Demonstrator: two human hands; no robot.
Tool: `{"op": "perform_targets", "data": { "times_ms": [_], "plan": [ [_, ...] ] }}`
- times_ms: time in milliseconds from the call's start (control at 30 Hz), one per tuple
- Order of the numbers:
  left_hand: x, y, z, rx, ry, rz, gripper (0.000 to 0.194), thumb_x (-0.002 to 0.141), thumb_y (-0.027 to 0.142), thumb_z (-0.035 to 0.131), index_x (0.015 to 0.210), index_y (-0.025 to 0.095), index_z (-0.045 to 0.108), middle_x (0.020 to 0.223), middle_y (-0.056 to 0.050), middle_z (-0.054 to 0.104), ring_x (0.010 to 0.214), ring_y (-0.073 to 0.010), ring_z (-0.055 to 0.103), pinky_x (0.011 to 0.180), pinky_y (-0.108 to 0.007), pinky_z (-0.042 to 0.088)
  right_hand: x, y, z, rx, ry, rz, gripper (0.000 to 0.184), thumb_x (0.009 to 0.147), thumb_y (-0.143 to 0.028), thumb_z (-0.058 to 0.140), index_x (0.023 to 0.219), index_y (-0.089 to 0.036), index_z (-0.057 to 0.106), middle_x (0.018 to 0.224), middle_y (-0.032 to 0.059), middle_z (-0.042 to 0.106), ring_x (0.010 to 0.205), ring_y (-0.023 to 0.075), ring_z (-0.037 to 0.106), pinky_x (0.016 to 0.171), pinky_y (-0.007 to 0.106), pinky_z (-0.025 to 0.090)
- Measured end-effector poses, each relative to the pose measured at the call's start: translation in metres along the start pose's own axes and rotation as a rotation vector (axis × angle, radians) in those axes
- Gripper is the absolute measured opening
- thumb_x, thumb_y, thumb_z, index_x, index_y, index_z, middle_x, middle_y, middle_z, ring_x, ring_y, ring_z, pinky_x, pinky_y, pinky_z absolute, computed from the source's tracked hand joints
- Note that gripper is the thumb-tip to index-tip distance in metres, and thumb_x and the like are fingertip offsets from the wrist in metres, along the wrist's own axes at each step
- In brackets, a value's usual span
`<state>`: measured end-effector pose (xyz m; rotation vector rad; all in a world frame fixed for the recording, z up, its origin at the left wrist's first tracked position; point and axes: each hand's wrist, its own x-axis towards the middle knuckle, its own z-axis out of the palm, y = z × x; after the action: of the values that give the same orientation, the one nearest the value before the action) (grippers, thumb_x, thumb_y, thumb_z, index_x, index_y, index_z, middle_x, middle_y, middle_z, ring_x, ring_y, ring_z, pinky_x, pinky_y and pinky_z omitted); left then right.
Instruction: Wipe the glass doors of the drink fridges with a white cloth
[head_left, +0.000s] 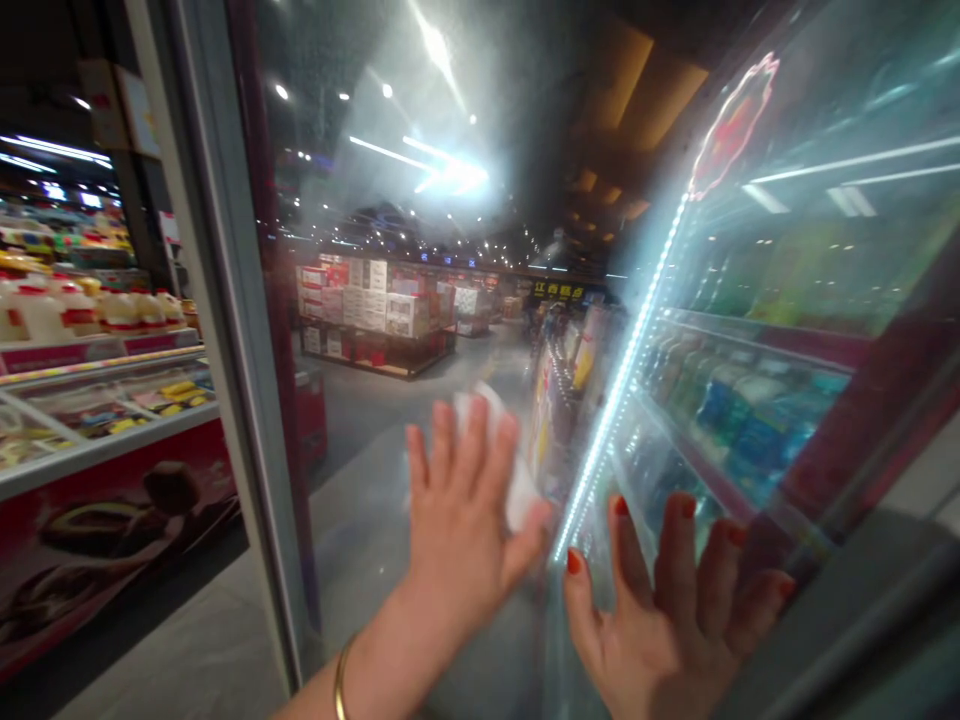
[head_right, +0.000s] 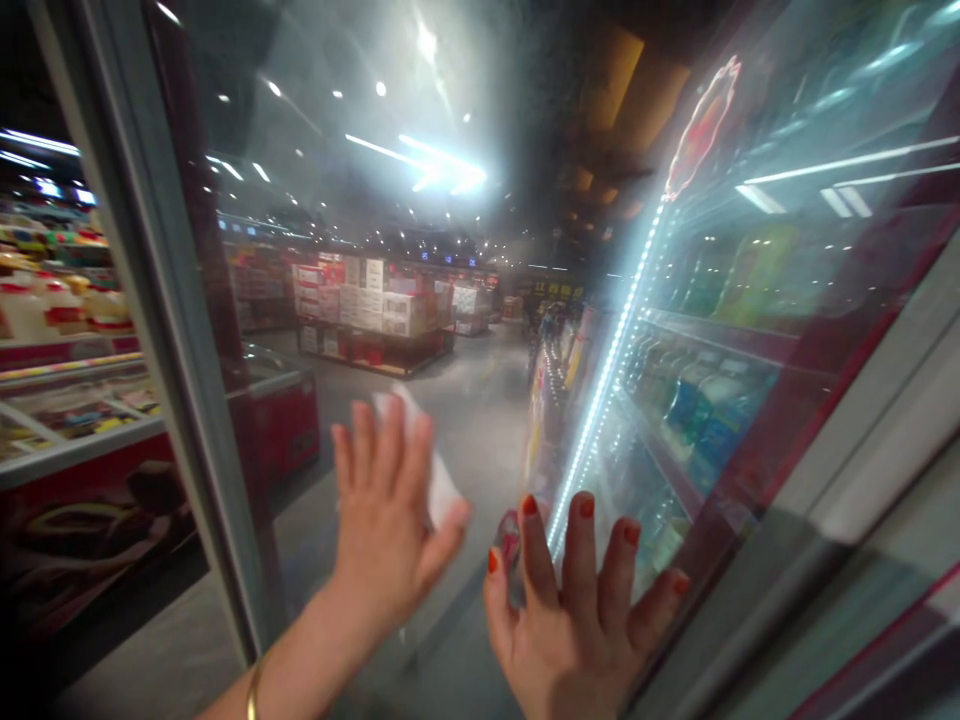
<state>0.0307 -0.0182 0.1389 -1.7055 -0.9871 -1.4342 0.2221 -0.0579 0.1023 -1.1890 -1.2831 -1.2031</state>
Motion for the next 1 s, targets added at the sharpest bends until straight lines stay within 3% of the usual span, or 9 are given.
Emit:
{"op": "perform_targets", "data": {
  "times_ms": [100, 200, 300, 400, 533, 633, 767, 900, 1000],
  "plan": [
    [-0.04, 0.018, 0.002, 0.019, -0.075, 0.139, 0.084, 0.108, 0.051, 0.054, 0.18, 0.03, 0.017, 0.189, 0.006, 0.009, 0.178, -0.0252, 0.0, 0.146, -0.049, -0.009, -0.002, 0.002, -0.001, 0.01, -0.033, 0.026, 0.072, 0.111, -0.045, 0.055, 0.178, -0.041, 0.028, 0.186, 0.0071, 0.033, 0.172, 0.045, 0.031, 0.133, 0.085, 0.022],
    [-0.055, -0.028, -0.007, 0.066, -0.125, -0.129, 0.086, 0.111, 0.044, 0.05, 0.181, 0.028, 0.003, 0.19, -0.005, -0.006, 0.176, -0.0298, -0.015, 0.142, -0.058, -0.018, -0.001, 0.004, -0.002, -0.004, -0.05, -0.019, 0.074, 0.11, -0.041, 0.053, 0.179, -0.038, 0.026, 0.183, 0.0109, 0.04, 0.173, 0.0445, 0.028, 0.133, 0.085, 0.022],
    [-0.024, -0.055, -0.01, 0.024, -0.095, -0.402, 0.083, 0.114, 0.043, 0.041, 0.179, 0.029, -0.009, 0.189, -0.01, -0.015, 0.174, -0.0344, -0.021, 0.138, -0.072, -0.014, 0.002, 0.007, -0.003, -0.031, -0.043, -0.076, 0.072, 0.112, -0.04, 0.048, 0.18, -0.031, 0.027, 0.184, 0.0133, 0.038, 0.176, 0.0408, 0.021, 0.137, 0.079, 0.02],
    [-0.012, -0.018, -0.001, 0.014, -0.035, -0.184, 0.083, 0.113, 0.049, 0.044, 0.181, 0.03, 0.0, 0.19, -0.003, -0.008, 0.176, -0.0288, -0.016, 0.143, -0.059, -0.012, 0.003, 0.01, -0.004, -0.023, -0.028, -0.139, 0.068, 0.114, -0.041, 0.039, 0.179, -0.027, 0.029, 0.188, 0.0115, 0.026, 0.177, 0.0365, 0.016, 0.14, 0.073, 0.016],
    [-0.077, 0.011, 0.006, 0.011, -0.106, 0.152, 0.087, 0.107, 0.056, 0.054, 0.18, 0.032, 0.014, 0.19, 0.006, 0.004, 0.178, -0.026, -0.007, 0.145, -0.051, -0.011, 0.002, 0.012, -0.006, -0.004, -0.019, -0.167, 0.067, 0.114, -0.044, 0.034, 0.178, -0.024, 0.032, 0.189, 0.0105, 0.022, 0.177, 0.0348, 0.015, 0.141, 0.07, 0.013],
    [-0.106, -0.035, -0.001, 0.044, -0.165, -0.118, 0.092, 0.107, 0.046, 0.056, 0.181, 0.028, 0.003, 0.19, -0.007, -0.007, 0.176, -0.0322, -0.016, 0.142, -0.064, -0.013, -0.001, 0.009, -0.007, 0.006, -0.031, -0.153, 0.067, 0.114, -0.046, 0.034, 0.178, -0.027, 0.034, 0.187, 0.0121, 0.028, 0.176, 0.0391, 0.02, 0.138, 0.076, 0.019],
    [-0.059, -0.054, -0.005, -0.036, -0.087, -0.513, 0.086, 0.113, 0.045, 0.039, 0.178, 0.028, -0.015, 0.187, -0.011, -0.021, 0.174, -0.0338, -0.022, 0.14, -0.073, -0.006, -0.002, 0.002, -0.008, 0.024, -0.03, -0.072, 0.064, 0.115, -0.048, 0.037, 0.177, -0.033, 0.036, 0.18, 0.0141, 0.045, 0.171, 0.0477, 0.031, 0.131, 0.085, 0.026],
    [-0.049, 0.008, 0.001, -0.037, -0.115, -0.033, 0.09, 0.108, 0.054, 0.051, 0.181, 0.028, 0.005, 0.19, 0.001, -0.005, 0.177, -0.0267, -0.011, 0.146, -0.054, -0.009, -0.002, -0.001, -0.01, 0.045, -0.013, -0.073, 0.062, 0.115, -0.048, 0.038, 0.176, -0.033, 0.04, 0.184, 0.011, 0.038, 0.171, 0.0461, 0.032, 0.136, 0.079, 0.023],
    [-0.089, 0.006, -0.003, -0.012, -0.179, 0.101, 0.095, 0.103, 0.057, 0.062, 0.18, 0.032, 0.012, 0.19, 0.004, 0.001, 0.178, -0.0273, -0.008, 0.146, -0.052, -0.009, -0.001, -0.001, -0.01, 0.05, -0.029, -0.028, 0.061, 0.117, -0.048, 0.033, 0.177, -0.036, 0.037, 0.187, 0.0055, 0.03, 0.174, 0.0414, 0.027, 0.138, 0.077, 0.019]
  ]
}}
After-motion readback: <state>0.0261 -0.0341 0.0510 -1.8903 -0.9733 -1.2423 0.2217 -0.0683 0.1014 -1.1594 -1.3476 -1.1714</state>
